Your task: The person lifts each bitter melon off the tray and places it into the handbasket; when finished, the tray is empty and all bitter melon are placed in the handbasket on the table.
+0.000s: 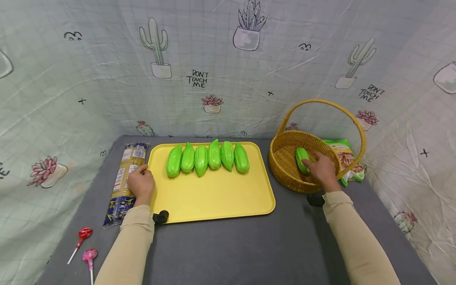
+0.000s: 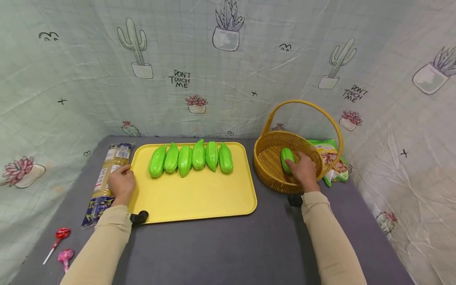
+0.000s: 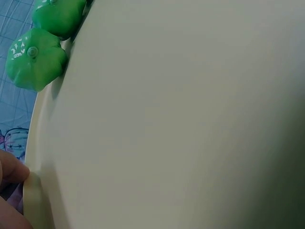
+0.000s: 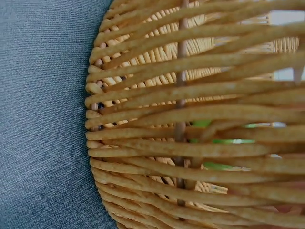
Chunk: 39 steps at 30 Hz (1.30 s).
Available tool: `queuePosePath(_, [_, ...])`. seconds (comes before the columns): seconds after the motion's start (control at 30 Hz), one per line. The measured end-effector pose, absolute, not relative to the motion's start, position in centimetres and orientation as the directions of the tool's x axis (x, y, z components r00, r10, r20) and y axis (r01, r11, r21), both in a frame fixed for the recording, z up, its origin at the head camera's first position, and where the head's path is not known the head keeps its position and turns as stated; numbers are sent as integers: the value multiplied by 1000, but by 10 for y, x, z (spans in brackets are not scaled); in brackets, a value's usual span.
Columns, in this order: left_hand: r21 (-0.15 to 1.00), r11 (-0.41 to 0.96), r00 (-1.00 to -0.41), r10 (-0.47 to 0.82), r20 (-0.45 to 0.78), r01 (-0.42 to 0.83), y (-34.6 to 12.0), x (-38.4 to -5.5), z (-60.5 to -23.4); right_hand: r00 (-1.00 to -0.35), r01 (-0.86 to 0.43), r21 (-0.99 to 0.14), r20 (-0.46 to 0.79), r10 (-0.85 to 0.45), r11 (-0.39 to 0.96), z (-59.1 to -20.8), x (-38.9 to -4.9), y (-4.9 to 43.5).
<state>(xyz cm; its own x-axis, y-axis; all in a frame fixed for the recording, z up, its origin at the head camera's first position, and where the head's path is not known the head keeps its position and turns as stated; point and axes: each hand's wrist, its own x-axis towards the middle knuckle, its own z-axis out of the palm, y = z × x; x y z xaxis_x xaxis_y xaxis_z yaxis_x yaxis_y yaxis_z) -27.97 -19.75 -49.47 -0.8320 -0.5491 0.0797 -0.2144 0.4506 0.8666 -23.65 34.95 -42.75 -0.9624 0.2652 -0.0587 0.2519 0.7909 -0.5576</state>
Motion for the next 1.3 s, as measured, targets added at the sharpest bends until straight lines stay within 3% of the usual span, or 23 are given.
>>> queuePosePath(0.47, [871, 431, -833, -552, 49, -235, -199, -281, -498, -954, 112, -607, 156, 256, 787, -422, -236, 326])
queuePosePath(1.3, [871, 447, -831, -550, 89, -203, -200, -283, -501, -944, -32, -678, 262, 200, 735, -421, -242, 291])
